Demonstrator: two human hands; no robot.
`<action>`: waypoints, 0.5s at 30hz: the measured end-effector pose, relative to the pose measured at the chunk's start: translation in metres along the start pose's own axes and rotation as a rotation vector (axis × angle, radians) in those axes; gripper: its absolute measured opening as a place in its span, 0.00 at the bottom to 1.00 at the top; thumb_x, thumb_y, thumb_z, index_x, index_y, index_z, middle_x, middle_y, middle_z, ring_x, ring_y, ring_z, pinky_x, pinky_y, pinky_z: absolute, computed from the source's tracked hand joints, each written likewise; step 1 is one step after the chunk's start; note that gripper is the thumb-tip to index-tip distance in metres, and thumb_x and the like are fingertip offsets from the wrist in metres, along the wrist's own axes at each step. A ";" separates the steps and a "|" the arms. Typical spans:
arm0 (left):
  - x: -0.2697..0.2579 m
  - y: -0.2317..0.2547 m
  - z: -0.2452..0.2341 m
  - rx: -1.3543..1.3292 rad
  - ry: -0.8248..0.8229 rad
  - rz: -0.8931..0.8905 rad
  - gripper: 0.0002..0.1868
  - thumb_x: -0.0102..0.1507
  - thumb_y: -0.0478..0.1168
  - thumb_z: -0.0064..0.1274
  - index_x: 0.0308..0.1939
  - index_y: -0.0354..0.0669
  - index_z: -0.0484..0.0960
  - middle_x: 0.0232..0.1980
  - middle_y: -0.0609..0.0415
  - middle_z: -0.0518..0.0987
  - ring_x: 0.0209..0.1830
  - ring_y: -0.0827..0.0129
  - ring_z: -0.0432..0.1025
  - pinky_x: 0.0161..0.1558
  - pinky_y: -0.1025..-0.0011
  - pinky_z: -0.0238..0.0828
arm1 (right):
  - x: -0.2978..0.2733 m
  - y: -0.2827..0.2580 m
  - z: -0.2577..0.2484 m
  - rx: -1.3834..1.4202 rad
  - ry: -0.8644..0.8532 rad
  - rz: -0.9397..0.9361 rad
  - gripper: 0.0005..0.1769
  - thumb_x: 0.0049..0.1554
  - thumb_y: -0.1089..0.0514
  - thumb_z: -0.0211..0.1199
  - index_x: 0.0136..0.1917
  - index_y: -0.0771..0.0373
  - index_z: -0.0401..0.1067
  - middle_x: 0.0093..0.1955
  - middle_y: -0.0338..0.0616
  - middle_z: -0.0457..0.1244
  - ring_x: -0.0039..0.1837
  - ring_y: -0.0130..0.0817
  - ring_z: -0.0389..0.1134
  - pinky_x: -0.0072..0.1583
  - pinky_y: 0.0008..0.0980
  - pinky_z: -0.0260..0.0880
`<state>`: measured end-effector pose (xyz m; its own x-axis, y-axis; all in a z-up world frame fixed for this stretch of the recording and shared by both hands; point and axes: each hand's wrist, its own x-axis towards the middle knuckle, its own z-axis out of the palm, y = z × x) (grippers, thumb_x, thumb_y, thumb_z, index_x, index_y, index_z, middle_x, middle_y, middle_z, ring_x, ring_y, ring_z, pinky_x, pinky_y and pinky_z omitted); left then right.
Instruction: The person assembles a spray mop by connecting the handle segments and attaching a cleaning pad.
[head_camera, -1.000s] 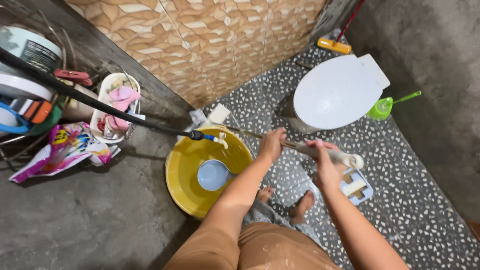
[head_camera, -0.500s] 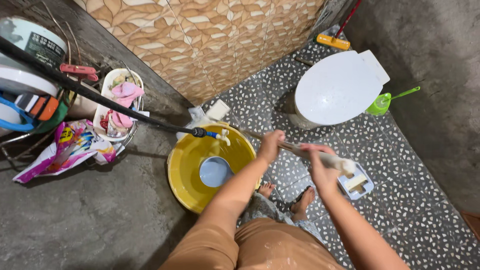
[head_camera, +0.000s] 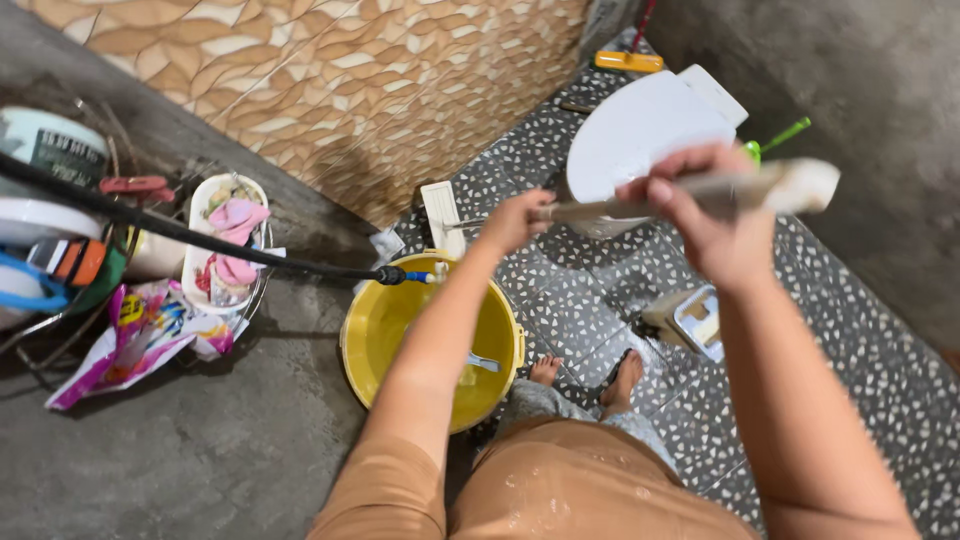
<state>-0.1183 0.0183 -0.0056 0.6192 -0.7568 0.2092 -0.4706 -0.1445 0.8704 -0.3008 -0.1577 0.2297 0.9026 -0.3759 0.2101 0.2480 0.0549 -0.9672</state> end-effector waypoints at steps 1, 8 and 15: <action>0.005 -0.003 -0.007 0.004 -0.055 -0.070 0.17 0.58 0.35 0.60 0.51 0.45 0.82 0.36 0.49 0.83 0.36 0.66 0.77 0.44 0.64 0.72 | 0.006 -0.014 0.002 -0.039 -0.001 -0.023 0.14 0.62 0.65 0.66 0.57 0.62 0.63 0.53 0.41 0.65 0.59 0.38 0.75 0.64 0.41 0.77; 0.024 0.014 -0.022 0.067 0.008 -0.175 0.08 0.67 0.41 0.61 0.42 0.41 0.82 0.29 0.49 0.76 0.29 0.68 0.65 0.36 0.69 0.68 | 0.040 -0.011 0.035 -0.271 -0.194 -0.175 0.27 0.61 0.61 0.73 0.68 0.66 0.64 0.62 0.45 0.67 0.64 0.31 0.70 0.69 0.37 0.73; 0.025 -0.030 0.009 -0.574 -0.090 -0.356 0.25 0.78 0.48 0.32 0.44 0.36 0.82 0.36 0.62 0.70 0.32 0.77 0.59 0.32 0.76 0.53 | 0.043 0.056 0.056 -0.364 -0.181 0.088 0.08 0.63 0.63 0.63 0.55 0.65 0.71 0.48 0.42 0.70 0.54 0.29 0.74 0.58 0.34 0.78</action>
<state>-0.0944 -0.0026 -0.0306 0.6083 -0.7794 -0.1499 0.1758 -0.0519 0.9831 -0.2281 -0.1188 0.1923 0.9702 -0.2136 0.1142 0.0555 -0.2629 -0.9632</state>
